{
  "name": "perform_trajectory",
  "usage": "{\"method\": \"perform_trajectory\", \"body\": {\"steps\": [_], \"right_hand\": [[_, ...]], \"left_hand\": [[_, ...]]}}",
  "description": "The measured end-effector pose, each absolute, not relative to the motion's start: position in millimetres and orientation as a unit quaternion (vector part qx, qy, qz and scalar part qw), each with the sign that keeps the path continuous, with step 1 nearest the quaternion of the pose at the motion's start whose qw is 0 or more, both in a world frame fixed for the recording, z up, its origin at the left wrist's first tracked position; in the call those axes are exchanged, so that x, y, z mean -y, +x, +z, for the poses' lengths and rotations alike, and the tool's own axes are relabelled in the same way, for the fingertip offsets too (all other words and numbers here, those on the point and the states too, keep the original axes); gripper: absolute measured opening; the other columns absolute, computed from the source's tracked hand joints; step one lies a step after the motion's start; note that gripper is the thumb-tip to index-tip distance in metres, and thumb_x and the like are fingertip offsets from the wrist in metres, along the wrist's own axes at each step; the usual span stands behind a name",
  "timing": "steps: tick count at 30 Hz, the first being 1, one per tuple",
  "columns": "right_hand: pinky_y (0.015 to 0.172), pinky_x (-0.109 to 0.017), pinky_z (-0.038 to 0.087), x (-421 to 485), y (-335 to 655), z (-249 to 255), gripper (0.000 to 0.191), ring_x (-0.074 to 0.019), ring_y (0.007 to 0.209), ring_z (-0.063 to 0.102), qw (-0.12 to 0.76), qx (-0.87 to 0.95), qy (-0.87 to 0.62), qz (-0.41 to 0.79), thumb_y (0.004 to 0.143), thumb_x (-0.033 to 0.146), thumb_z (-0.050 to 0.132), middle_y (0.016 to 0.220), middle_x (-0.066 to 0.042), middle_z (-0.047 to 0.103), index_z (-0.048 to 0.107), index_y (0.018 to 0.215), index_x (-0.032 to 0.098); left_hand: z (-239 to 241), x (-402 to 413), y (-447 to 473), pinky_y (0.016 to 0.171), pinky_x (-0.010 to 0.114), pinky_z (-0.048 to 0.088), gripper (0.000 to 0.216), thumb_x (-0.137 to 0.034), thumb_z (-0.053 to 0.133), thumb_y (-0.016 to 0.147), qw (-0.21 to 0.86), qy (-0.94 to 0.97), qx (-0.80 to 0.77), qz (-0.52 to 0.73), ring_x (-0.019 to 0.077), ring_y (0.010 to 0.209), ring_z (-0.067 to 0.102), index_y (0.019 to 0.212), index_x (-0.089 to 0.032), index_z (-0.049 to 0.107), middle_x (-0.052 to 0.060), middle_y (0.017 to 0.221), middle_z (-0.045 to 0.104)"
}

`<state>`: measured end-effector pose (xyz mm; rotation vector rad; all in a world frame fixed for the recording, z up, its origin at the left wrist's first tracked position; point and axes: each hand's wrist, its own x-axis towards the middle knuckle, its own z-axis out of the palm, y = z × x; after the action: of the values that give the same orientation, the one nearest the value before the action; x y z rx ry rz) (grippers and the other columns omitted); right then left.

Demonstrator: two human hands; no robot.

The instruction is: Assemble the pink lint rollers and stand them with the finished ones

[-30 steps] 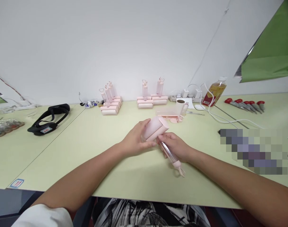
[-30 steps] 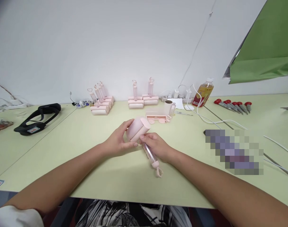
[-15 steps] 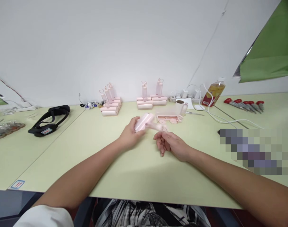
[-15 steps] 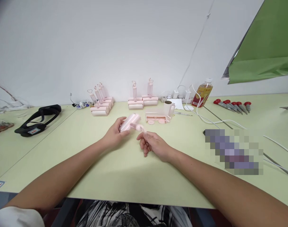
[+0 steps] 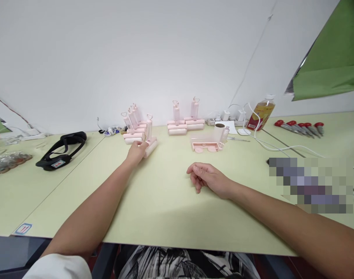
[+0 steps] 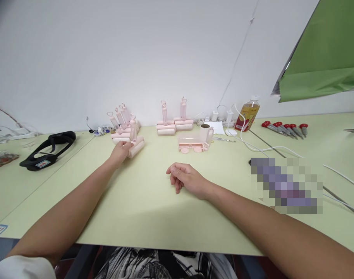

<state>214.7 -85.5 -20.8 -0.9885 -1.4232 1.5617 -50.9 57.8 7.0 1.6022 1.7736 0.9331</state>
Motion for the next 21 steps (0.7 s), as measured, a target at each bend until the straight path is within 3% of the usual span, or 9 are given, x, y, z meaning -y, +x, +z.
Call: {"method": "perform_trajectory", "body": {"steps": [6,14,18,21], "right_hand": [[0.054,-0.026,0.047,84,216,-24,0.037,-0.0103,0.054,0.056,0.389,0.571,-0.397,0.604,0.090,0.053,0.052,0.072,0.001,0.058,0.059,0.093,0.017],[0.052,-0.025,0.047,85,217,-23,0.036,-0.0098,0.053,0.055,0.390,0.571,-0.406,0.598,0.090,0.053,0.053,0.071,0.001,0.058,0.059,0.091,0.017],[0.052,-0.025,0.047,84,215,-22,0.035,-0.0095,0.053,0.054,0.389,0.571,-0.406,0.599,0.089,0.052,0.054,0.070,0.001,0.057,0.059,0.090,0.017],[0.052,-0.025,0.048,84,214,-21,0.035,-0.0092,0.053,0.054,0.387,0.570,-0.406,0.601,0.089,0.051,0.055,0.071,0.001,0.057,0.059,0.090,0.016]], "left_hand": [[16,-63,-71,0.057,0.028,0.037,0.038,-0.053,0.059,0.072,0.244,0.637,-0.689,0.245,0.0241,0.070,0.062,0.090,-0.019,0.057,0.004,0.067,0.067],[17,-64,-64,0.054,0.028,0.035,0.035,-0.053,0.047,0.080,0.148,0.691,-0.686,0.173,0.0219,0.068,0.062,0.070,-0.021,0.059,0.003,0.069,0.069],[19,-72,-55,0.054,0.028,0.037,0.040,-0.051,0.041,0.085,0.114,0.727,-0.663,0.142,0.0211,0.069,0.064,0.074,-0.020,0.064,0.004,0.075,0.071],[27,-83,-46,0.060,0.029,0.040,0.034,-0.045,0.046,0.083,0.070,0.749,-0.649,0.113,0.0245,0.078,0.065,0.085,-0.018,0.067,0.008,0.084,0.072]]}}
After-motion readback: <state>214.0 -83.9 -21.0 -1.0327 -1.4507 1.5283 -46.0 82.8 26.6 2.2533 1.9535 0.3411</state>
